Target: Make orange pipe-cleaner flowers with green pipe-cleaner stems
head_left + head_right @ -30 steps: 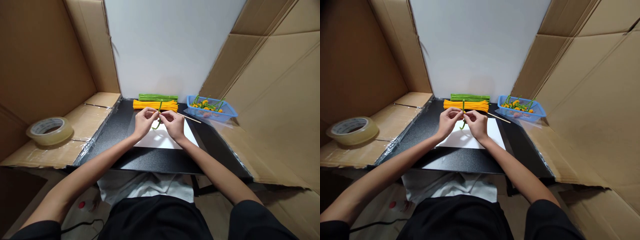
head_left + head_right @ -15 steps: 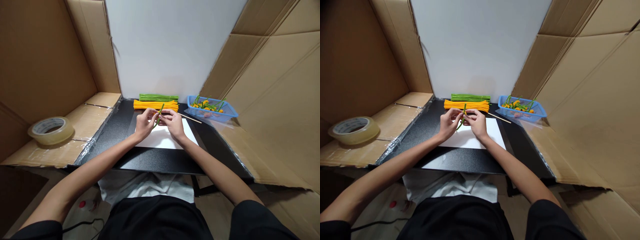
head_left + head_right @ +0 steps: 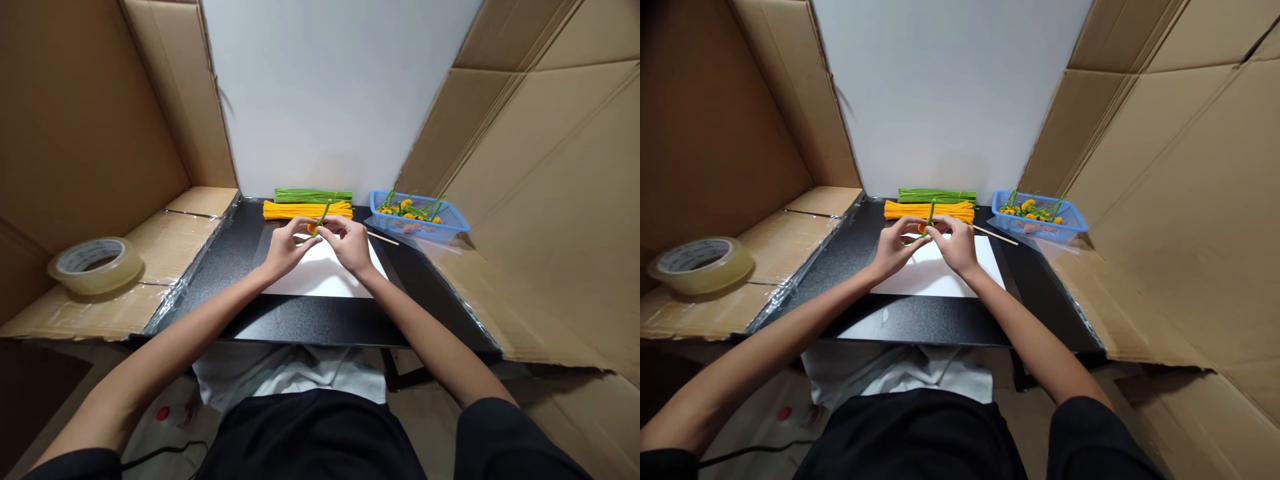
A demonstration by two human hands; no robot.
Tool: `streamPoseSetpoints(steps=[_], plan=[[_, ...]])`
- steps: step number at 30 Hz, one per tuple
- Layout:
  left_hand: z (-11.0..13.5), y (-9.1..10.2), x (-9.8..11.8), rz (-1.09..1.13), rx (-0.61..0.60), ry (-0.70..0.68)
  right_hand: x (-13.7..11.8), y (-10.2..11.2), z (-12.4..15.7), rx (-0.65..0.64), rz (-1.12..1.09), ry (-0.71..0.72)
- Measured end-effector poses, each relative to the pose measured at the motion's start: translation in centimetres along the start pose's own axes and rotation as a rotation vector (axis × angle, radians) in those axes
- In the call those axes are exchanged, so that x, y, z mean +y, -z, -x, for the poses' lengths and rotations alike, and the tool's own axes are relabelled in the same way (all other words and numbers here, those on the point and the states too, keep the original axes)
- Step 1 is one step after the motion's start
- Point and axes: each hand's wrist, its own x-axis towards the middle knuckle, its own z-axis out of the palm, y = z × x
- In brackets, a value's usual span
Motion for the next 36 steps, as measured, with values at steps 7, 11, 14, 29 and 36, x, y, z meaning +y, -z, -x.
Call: streamPoseSetpoints(steps=[7, 11, 14, 29, 36], plan=[[-0.3, -0.1, -0.1, 0.207, -0.015, 0.104, 1.9, 0.3, -0.8, -0.134, -0.389, -0.171], [-0.2, -0.1, -0.3, 0.184, -0.021, 0.134, 2.2, -0.3, -0.5, -0.133, -0.477, -0.231], [-0.3, 0.0, -0.2, 0.156, -0.007, 0.134, 2.0, -0.5, -0.3, -0.088, -0.43, -0.148], [-1.2, 1.5, 0.6, -0.058, -0.033, -0.012, 1.0, 0.4, 0.3, -0.093, -0.082, 0.11], [-1.2, 1.6, 0.8, -0.092, -0.052, -0.069, 0.9, 0.6, 0.1, -0.097, -0.117, 0.103]])
